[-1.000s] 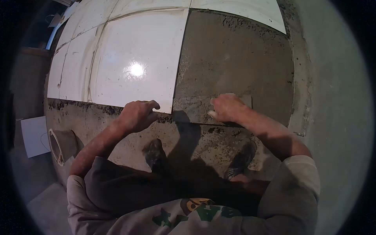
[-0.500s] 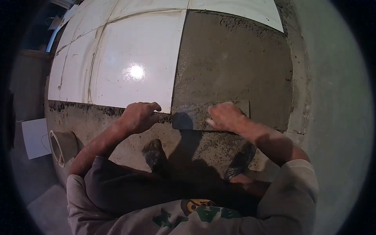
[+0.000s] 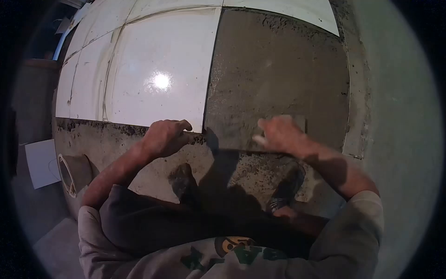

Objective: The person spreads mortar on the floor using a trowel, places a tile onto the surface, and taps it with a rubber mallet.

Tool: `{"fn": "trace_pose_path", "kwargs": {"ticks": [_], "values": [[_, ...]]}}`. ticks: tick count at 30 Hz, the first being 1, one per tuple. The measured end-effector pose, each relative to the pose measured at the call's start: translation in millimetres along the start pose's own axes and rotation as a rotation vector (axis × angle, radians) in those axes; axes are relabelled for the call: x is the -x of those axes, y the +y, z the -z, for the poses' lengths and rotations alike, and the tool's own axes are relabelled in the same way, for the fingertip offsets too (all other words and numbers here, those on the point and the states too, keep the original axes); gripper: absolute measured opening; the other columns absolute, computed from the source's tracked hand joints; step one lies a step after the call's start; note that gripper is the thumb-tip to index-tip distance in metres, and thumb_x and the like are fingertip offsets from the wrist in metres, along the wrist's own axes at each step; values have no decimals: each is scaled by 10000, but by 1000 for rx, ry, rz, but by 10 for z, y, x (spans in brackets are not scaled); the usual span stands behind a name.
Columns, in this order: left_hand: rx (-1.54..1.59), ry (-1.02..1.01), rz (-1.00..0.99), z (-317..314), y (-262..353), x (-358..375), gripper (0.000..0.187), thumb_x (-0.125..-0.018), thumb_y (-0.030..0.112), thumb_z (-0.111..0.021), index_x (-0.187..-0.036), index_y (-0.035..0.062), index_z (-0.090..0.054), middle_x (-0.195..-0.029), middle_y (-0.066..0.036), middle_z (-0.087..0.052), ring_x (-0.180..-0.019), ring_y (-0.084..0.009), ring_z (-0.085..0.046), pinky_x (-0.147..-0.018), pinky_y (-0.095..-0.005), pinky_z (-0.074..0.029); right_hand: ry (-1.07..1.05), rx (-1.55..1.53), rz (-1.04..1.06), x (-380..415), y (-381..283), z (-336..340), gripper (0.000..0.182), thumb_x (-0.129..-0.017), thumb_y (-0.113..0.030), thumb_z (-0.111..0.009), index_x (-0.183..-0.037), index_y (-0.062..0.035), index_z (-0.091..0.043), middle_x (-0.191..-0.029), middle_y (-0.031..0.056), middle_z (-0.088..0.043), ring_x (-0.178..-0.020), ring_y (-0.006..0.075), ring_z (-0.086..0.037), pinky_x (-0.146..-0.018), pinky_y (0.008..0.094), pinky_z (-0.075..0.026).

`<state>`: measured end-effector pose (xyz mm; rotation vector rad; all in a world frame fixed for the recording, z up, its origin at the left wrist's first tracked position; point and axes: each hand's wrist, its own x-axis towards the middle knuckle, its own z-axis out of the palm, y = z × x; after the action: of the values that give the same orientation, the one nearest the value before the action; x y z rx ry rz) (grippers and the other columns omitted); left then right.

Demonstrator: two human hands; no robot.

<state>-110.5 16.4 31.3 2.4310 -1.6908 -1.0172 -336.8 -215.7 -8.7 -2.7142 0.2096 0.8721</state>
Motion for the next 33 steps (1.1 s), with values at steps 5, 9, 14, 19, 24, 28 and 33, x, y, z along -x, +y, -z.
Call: {"fn": "trace_pose_path", "kwargs": {"ticks": [5, 9, 14, 19, 24, 28, 33], "values": [[-5, 13, -21, -1, 2, -40, 331, -858, 308, -650, -1068, 52, -645, -828, -156, -699, -821, -345, -677, -723, -438, -531, 211, -208, -237, -226, 462, 139, 492, -858, -463, -620, -1026, 0, -614, -817, 226, -654, -826, 398, -643, -774, 489, -507], [-10, 40, -30, 33, 15, -14, 333, -860, 305, -648, -1074, 50, -642, -831, -150, -701, -821, -343, -678, -729, -433, -533, 94, -197, -200, -219, 288, -27, 453, -867, -434, -608, -1025, -9, -610, -880, 239, -651, -843, 398, -643, -783, 495, -510], [-9, 6, -21, 75, 70, -21, 330, -869, 306, -640, -1076, 48, -641, -840, -145, -704, -833, -340, -680, -741, -430, -532, -135, -177, -65, 138, -155, -96, 464, -907, -400, -568, -1082, 29, -596, -893, 239, -660, -918, 396, -647, -858, 511, -496], [28, 35, -37, 58, 60, -18, 332, -879, 314, -634, -1072, 44, -643, -855, -152, -704, -838, -339, -679, -746, -429, -531, -121, -289, -162, 473, -324, -164, 499, -896, -398, -588, -1080, 65, -556, -899, 265, -650, -904, 409, -645, -839, 508, -498], [-3, 15, -97, 109, 34, -93, 314, -889, 307, -628, -1065, 48, -652, -867, -152, -705, -822, -330, -684, -736, -414, -540, 304, -769, -402, 262, -684, -515, 525, -856, -365, -664, -1067, 74, -469, -795, 281, -621, -747, 414, -651, -724, 480, -526], [-105, 137, -152, 478, 68, -310, 276, -894, 277, -632, -1053, 51, -646, -854, -149, -703, -781, -321, -688, -711, -411, -544, 269, -1415, -593, -54, -1047, -99, 454, -860, -285, -645, -1036, 79, -437, -905, 293, -620, -846, 443, -639, -764, 491, -514], [-226, 251, -240, 931, 100, -666, 278, -900, 274, -629, -1043, 37, -652, -901, -166, -702, -804, -322, -688, -722, -423, -551, 873, -1245, -536, -748, -1246, -316, 397, -868, -202, -618, -1049, 76, -400, -887, 307, -590, -907, 511, -591, -744, 508, -488]]}}
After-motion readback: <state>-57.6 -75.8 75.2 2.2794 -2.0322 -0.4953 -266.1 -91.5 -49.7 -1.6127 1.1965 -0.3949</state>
